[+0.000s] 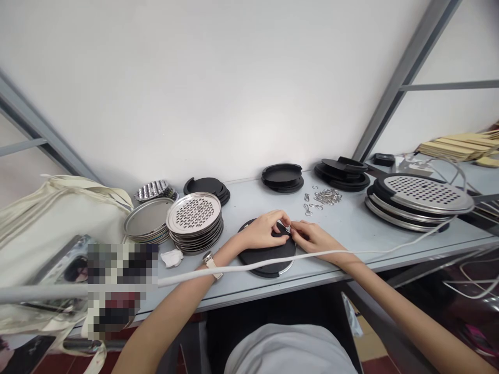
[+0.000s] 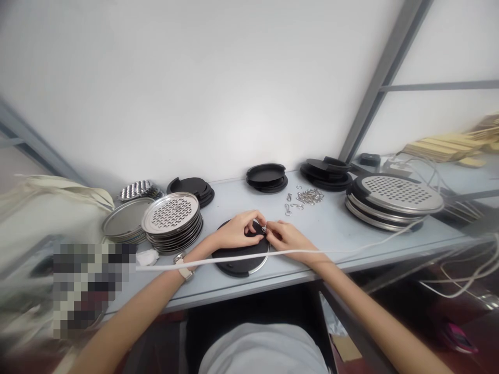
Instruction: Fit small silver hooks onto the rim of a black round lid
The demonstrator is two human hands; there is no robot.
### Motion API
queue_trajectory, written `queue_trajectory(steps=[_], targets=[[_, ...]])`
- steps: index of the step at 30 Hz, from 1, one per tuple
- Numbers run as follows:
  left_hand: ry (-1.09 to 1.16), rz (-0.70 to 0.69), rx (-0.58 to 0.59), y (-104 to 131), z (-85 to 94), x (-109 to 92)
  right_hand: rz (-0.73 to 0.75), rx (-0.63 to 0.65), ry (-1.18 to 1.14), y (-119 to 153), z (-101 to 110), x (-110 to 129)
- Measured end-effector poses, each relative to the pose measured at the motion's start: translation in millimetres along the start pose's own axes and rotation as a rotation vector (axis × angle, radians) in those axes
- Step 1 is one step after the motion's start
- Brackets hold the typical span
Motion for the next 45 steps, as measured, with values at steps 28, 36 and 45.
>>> queue_trajectory(steps=[28,36,45], targets=[[-0.062,0.019,0.022,0.2,-0.1,-0.1,0.015,0.001,0.018,0.4,-2.0,-3.5],[-0.073,0.030,0.020,0.2,-0.9,0.0,0.016,-0.010,0.033,0.2,-2.5,-4.1],[-0.037,0.012,0.019,-0.5,-1.2,0.7,-0.004,-0.019,0.002,2.2,-3.8,-4.5]])
Point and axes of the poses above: each hand's wrist, its own y-axis away from the middle knuckle, its own z-axis out of the back of the hand, x = y × z, the point moved 2 cm from there along -y, towards the middle knuckle, and after that the axes turned 2 degrees about -y, right-handed, at the moved point
